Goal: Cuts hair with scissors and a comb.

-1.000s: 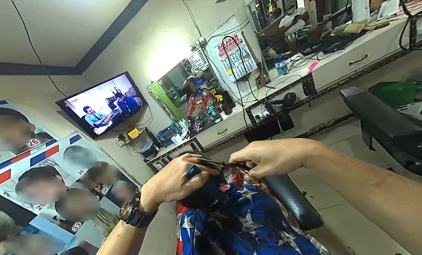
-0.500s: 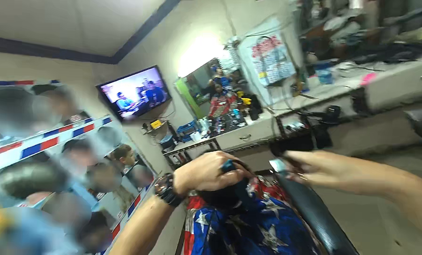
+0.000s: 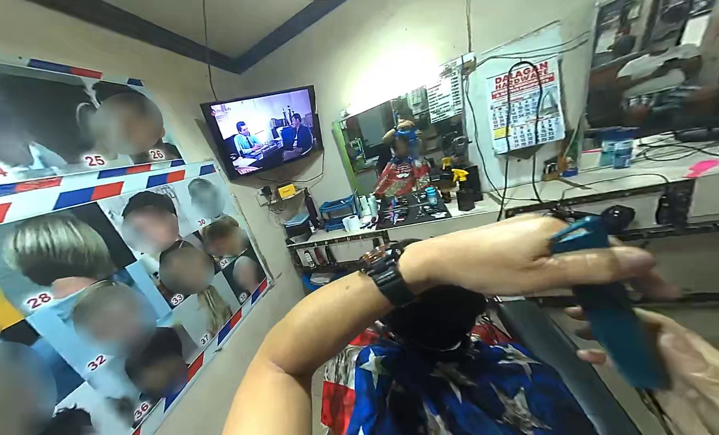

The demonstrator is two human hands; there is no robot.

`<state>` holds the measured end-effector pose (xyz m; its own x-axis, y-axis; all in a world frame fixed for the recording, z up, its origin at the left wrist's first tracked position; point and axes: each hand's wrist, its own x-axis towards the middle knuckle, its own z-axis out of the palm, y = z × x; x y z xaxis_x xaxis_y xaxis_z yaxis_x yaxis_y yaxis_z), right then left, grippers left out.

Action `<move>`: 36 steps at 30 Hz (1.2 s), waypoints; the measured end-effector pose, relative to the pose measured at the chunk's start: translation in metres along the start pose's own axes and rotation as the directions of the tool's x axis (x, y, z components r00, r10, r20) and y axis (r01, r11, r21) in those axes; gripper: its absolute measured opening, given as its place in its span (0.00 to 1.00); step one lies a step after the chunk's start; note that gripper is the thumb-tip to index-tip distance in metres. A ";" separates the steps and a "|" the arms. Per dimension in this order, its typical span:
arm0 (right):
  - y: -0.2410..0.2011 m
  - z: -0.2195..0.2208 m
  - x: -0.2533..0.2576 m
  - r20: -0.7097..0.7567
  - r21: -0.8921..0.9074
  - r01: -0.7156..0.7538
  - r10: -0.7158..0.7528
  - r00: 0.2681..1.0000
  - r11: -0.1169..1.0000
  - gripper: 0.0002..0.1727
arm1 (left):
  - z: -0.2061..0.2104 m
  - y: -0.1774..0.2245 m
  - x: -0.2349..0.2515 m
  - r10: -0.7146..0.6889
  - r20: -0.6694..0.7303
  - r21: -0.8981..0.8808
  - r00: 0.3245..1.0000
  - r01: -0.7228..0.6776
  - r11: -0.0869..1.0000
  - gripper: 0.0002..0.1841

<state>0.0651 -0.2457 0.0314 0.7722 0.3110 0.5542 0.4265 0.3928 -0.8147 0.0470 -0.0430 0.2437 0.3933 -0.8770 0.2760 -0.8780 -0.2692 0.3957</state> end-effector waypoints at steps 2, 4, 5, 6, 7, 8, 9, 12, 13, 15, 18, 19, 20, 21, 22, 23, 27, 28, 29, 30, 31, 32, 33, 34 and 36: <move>-0.013 0.038 0.002 -0.022 -0.125 0.184 -0.188 0.982 0.975 0.20 | -0.005 -0.004 -0.008 0.031 -0.044 -0.009 0.999 -0.031 0.999 0.17; -0.019 0.063 0.003 -0.034 -0.238 0.313 -0.329 0.944 0.920 0.18 | -0.013 -0.006 -0.021 0.022 -0.045 -0.034 0.999 -0.023 0.999 0.18; -0.019 0.073 0.003 -0.036 -0.273 0.328 -0.350 0.936 0.904 0.19 | -0.015 -0.007 -0.030 0.006 -0.045 -0.047 0.999 -0.008 0.999 0.19; -0.019 0.083 0.003 -0.047 -0.304 0.325 -0.355 0.934 0.896 0.20 | -0.018 -0.008 -0.039 0.006 -0.048 -0.062 0.999 -0.009 0.998 0.19; -0.015 0.094 0.004 -0.074 -0.351 0.319 -0.365 0.928 0.880 0.19 | -0.021 -0.013 -0.046 0.034 -0.051 -0.073 0.998 -0.038 0.997 0.20; -0.011 0.104 0.004 -0.114 -0.424 0.306 -0.385 0.916 0.853 0.19 | -0.023 -0.017 -0.054 0.060 -0.047 -0.082 0.997 -0.064 0.995 0.19; -0.007 0.110 0.003 -0.172 -0.503 0.272 -0.404 0.899 0.820 0.19 | -0.025 -0.023 -0.060 0.088 -0.030 -0.083 0.996 -0.091 0.992 0.18; -0.010 0.112 0.014 -0.387 -0.689 -0.019 -0.345 0.855 0.725 0.18 | -0.045 -0.041 -0.079 0.030 0.049 -0.001 0.998 -0.030 1.000 0.29; -0.011 0.108 0.023 -0.436 -0.710 -0.111 -0.310 0.845 0.695 0.18 | -0.057 -0.049 -0.086 -0.047 0.041 0.058 0.998 0.044 0.997 0.39; -0.003 0.099 0.046 -0.454 -0.762 -0.197 -0.293 0.841 0.616 0.18 | -0.082 -0.070 -0.100 -0.184 0.000 0.128 0.983 0.183 0.975 0.51; 0.019 0.095 0.076 -0.403 -0.806 -0.175 -0.308 0.862 0.565 0.18 | -0.101 -0.093 -0.117 -0.326 0.042 0.202 0.944 0.312 0.929 0.61; 0.026 0.097 0.079 -0.374 -0.814 -0.156 -0.299 0.878 0.560 0.18 | -0.099 -0.096 -0.121 -0.367 0.072 0.234 0.928 0.341 0.910 0.64; 0.030 0.100 0.078 -0.348 -0.813 -0.140 -0.277 0.896 0.566 0.18 | -0.093 -0.095 -0.125 -0.392 0.101 0.262 0.914 0.356 0.897 0.65; 0.034 0.105 0.072 -0.326 -0.805 -0.124 -0.258 0.910 0.579 0.18 | -0.085 -0.093 -0.129 -0.410 0.108 0.300 0.906 0.363 0.882 0.67; 0.037 0.110 0.064 -0.313 -0.793 -0.110 -0.246 0.918 0.599 0.18 | -0.077 -0.091 -0.132 -0.409 0.100 0.368 0.907 0.348 0.862 0.68; 0.039 0.114 0.054 -0.300 -0.786 -0.094 -0.244 0.922 0.611 0.18 | -0.070 -0.096 -0.133 -0.379 0.117 0.460 0.918 0.288 0.840 0.70; 0.058 0.134 0.010 -0.248 -0.823 -0.054 -0.272 0.930 0.565 0.17 | -0.047 -0.107 -0.133 -0.222 0.195 0.686 0.955 0.029 0.727 0.70; 0.062 0.140 -0.001 -0.255 -0.828 -0.065 -0.271 0.928 0.557 0.18 | -0.042 -0.105 -0.132 -0.190 0.222 0.713 0.956 -0.026 0.701 0.68; 0.064 0.147 -0.012 -0.265 -0.832 -0.076 -0.273 0.925 0.550 0.18 | -0.036 -0.102 -0.130 -0.149 0.252 0.726 0.956 -0.085 0.682 0.67; 0.066 0.154 -0.021 -0.267 -0.839 -0.074 -0.288 0.920 0.540 0.18 | -0.030 -0.098 -0.129 -0.105 0.284 0.733 0.953 -0.145 0.664 0.63; 0.068 0.159 -0.030 -0.261 -0.847 -0.063 -0.309 0.914 0.528 0.18 | -0.022 -0.096 -0.127 -0.048 0.313 0.735 0.949 -0.209 0.646 0.59; 0.071 0.164 -0.038 -0.248 -0.858 -0.048 -0.331 0.911 0.512 0.18 | -0.014 -0.094 -0.126 0.009 0.335 0.734 0.942 -0.266 0.624 0.54; 0.073 0.168 -0.047 -0.230 -0.869 -0.028 -0.352 0.908 0.494 0.18 | -0.006 -0.093 -0.125 0.068 0.358 0.740 0.931 -0.327 0.588 0.49; 0.072 0.170 -0.054 -0.205 -0.873 0.001 -0.369 0.906 0.487 0.17 | 0.001 -0.093 -0.124 0.118 0.379 0.745 0.918 -0.378 0.549 0.46; 0.067 0.169 -0.066 -0.134 -0.862 0.085 -0.386 0.913 0.500 0.17 | 0.007 -0.092 -0.123 0.177 0.423 0.746 0.889 -0.452 0.489 0.33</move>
<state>-0.0371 -0.0933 -0.0306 0.6028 0.0162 0.7977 0.6851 -0.5229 -0.5071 0.0774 0.0865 0.1671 0.0792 -0.9954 -0.0549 -0.8105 -0.0322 -0.5848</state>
